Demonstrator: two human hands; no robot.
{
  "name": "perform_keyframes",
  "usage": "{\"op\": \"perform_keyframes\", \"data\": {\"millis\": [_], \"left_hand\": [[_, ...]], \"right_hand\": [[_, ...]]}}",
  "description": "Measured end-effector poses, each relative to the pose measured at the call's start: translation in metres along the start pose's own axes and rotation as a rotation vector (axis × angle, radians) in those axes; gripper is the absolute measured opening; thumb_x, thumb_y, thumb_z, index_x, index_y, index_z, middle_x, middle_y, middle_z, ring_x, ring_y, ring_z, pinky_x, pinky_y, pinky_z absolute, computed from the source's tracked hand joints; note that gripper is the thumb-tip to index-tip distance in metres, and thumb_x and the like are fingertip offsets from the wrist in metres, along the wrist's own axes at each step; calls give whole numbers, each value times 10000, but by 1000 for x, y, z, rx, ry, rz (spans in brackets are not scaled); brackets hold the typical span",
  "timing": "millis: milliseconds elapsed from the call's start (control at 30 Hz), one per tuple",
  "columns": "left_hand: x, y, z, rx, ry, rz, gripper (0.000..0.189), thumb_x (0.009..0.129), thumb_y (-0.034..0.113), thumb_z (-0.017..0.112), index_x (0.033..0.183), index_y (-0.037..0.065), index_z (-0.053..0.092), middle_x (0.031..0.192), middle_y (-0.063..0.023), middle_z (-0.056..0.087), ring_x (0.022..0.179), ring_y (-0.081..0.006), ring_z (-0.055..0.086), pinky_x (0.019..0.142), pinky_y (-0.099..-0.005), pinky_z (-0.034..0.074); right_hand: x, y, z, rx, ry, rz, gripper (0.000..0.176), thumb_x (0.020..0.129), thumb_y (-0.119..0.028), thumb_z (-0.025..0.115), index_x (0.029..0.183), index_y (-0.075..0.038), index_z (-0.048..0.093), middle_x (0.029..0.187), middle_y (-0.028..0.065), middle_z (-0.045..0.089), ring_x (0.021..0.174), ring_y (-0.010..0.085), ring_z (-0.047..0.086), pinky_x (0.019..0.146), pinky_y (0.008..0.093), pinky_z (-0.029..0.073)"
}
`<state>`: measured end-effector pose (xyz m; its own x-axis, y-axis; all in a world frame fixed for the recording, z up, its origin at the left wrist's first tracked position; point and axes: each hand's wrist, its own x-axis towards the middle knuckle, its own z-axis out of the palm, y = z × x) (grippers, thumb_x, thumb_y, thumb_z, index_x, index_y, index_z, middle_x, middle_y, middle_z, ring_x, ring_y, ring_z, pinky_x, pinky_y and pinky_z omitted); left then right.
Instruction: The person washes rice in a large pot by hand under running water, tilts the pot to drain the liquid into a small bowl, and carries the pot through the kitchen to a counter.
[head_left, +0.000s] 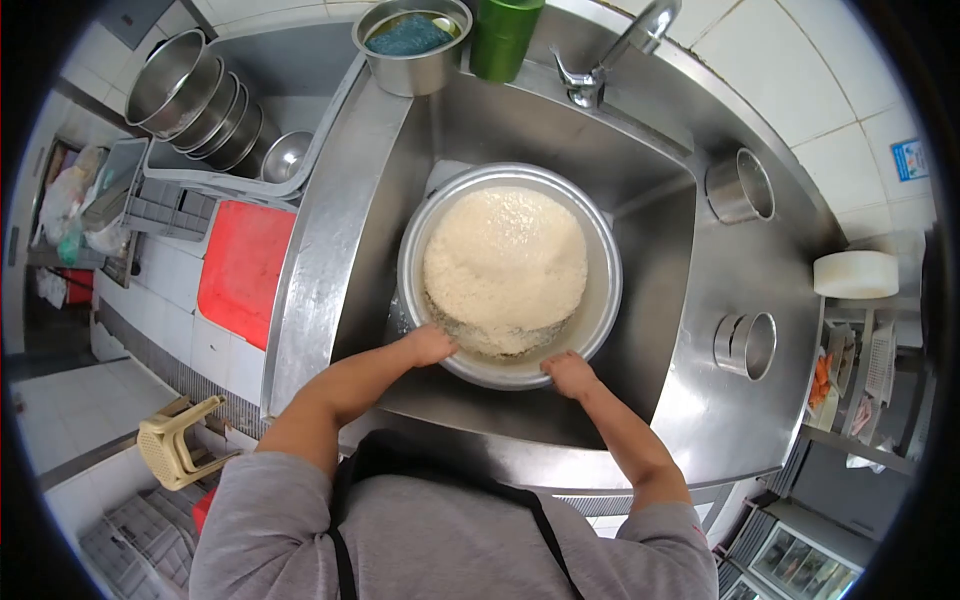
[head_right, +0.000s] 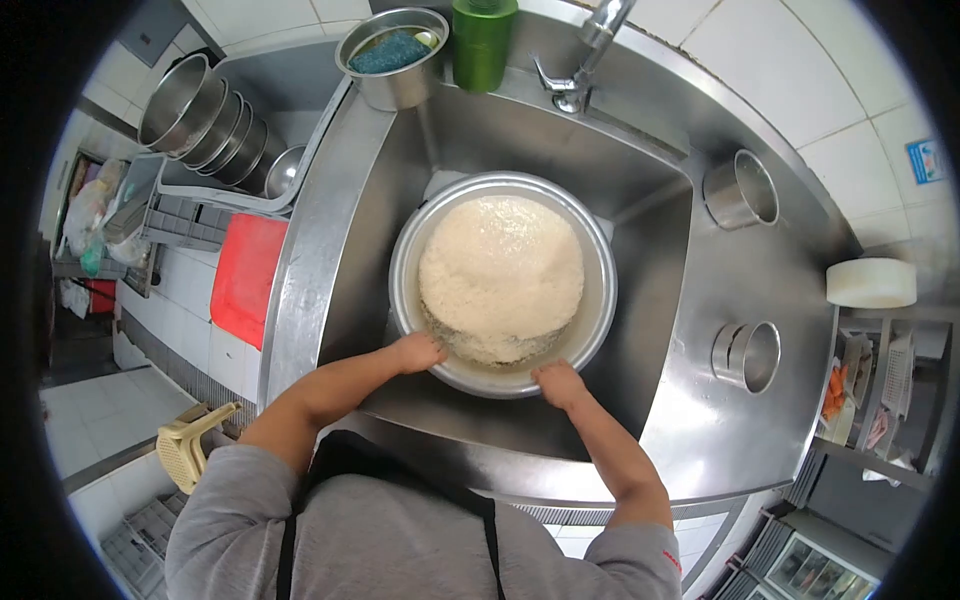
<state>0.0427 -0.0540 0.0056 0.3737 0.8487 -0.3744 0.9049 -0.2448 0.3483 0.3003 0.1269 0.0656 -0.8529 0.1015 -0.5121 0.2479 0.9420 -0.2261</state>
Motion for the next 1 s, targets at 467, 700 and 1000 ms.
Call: {"op": "perform_keyframes", "data": {"millis": [467,700,1000], "left_hand": [[21,-51,-33,-817,758,-1530,572,727,169,555,1215,82,270,1115,-198,458,983,-333,490,813,-426,401],[18,-58,-28,-773,722,-1462,500,739,196,549,1152,36,316,844,-235,565,787,-373,557,700,-434,441],[17,-57,-24,-765,731,-1439,536,726,209,572,1152,5,318,793,-255,568,741,-399,556,664,-454,438]], "right_hand": [[224,69,-337,-483,1034,426,380,731,-172,490,1054,28,478,935,144,570,841,291,534,734,386,429],[249,81,-332,-735,598,389,451,690,-177,504,1085,38,470,978,138,568,900,300,536,856,449,360],[272,84,-88,98,430,354,596,646,-439,621,1143,-137,490,1219,192,376,1112,378,362,920,433,327]]}}
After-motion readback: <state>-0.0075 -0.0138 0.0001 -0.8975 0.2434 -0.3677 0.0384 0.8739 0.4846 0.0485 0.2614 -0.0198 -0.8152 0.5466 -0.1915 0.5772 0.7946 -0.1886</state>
